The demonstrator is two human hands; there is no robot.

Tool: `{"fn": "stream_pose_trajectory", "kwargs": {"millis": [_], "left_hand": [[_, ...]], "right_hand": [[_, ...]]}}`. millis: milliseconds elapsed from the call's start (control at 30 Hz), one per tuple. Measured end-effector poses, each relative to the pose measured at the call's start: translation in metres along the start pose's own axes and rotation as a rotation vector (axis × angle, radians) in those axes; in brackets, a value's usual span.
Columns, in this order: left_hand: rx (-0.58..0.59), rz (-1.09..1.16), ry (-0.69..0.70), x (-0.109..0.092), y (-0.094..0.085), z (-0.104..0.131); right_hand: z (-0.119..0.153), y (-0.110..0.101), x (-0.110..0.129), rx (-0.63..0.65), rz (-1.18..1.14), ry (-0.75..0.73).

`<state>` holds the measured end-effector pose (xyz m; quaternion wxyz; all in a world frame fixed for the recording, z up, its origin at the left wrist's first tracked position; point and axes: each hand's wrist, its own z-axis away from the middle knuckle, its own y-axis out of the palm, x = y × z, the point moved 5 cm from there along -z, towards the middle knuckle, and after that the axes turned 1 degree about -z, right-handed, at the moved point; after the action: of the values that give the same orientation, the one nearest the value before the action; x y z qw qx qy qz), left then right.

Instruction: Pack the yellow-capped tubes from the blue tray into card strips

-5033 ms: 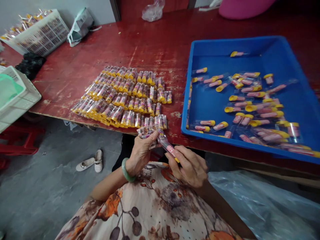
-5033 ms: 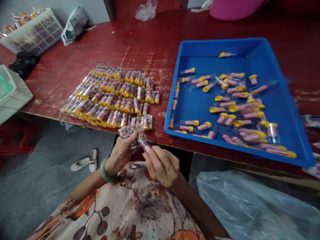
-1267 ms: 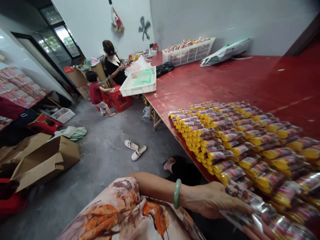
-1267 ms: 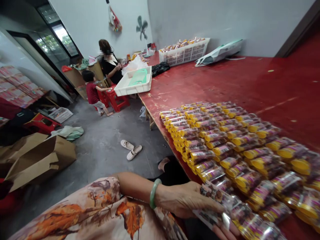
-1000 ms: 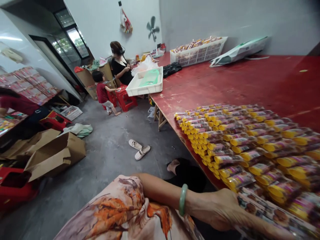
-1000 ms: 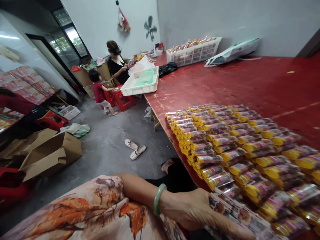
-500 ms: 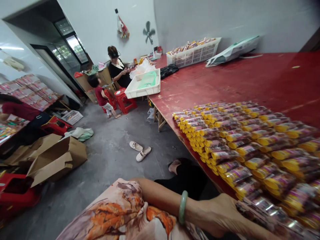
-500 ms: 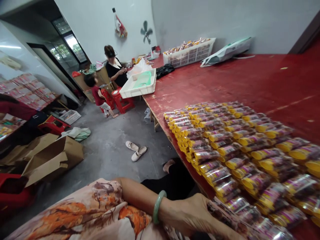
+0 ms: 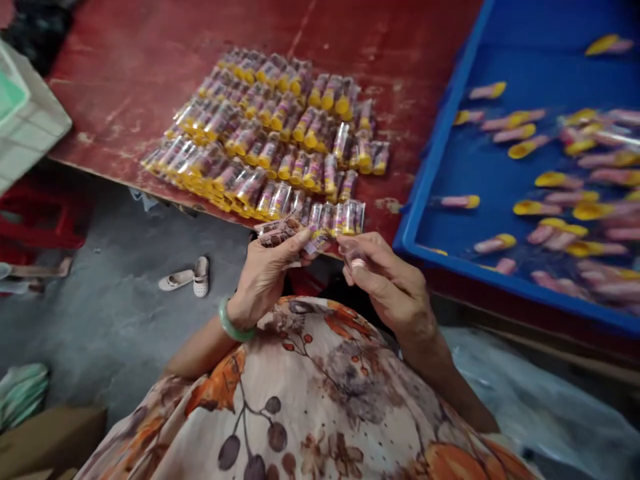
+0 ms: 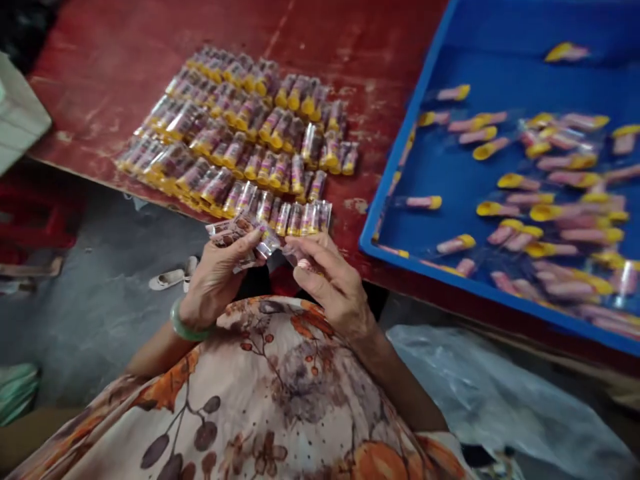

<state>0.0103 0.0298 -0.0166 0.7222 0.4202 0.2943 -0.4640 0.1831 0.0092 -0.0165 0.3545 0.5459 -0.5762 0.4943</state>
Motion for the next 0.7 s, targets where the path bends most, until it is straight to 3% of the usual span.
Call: {"fn": "stream_pose_trajectory", "kwargs": {"millis": [67, 167, 333, 700], "left_hand": [[0.011, -0.004, -0.016, 0.006, 0.005, -0.001], [0.026, 0.004, -0.009, 0.01, 0.01, -0.003], [0.06, 0.013, 0.0, 0.008, 0.017, -0.008], [0.034, 0.011, -0.011, 0.01, 0.011, -0.008]], "right_hand": [[0.006, -0.003, 0.004, -0.002, -0.037, 0.031], [0.011, -0.009, 0.01, -0.1, -0.004, 0.015], [0.008, -0.014, 0.019, -0.234, 0.104, -0.142], [0.007, -0.008, 0.027, -0.301, 0.212, -0.247]]}}
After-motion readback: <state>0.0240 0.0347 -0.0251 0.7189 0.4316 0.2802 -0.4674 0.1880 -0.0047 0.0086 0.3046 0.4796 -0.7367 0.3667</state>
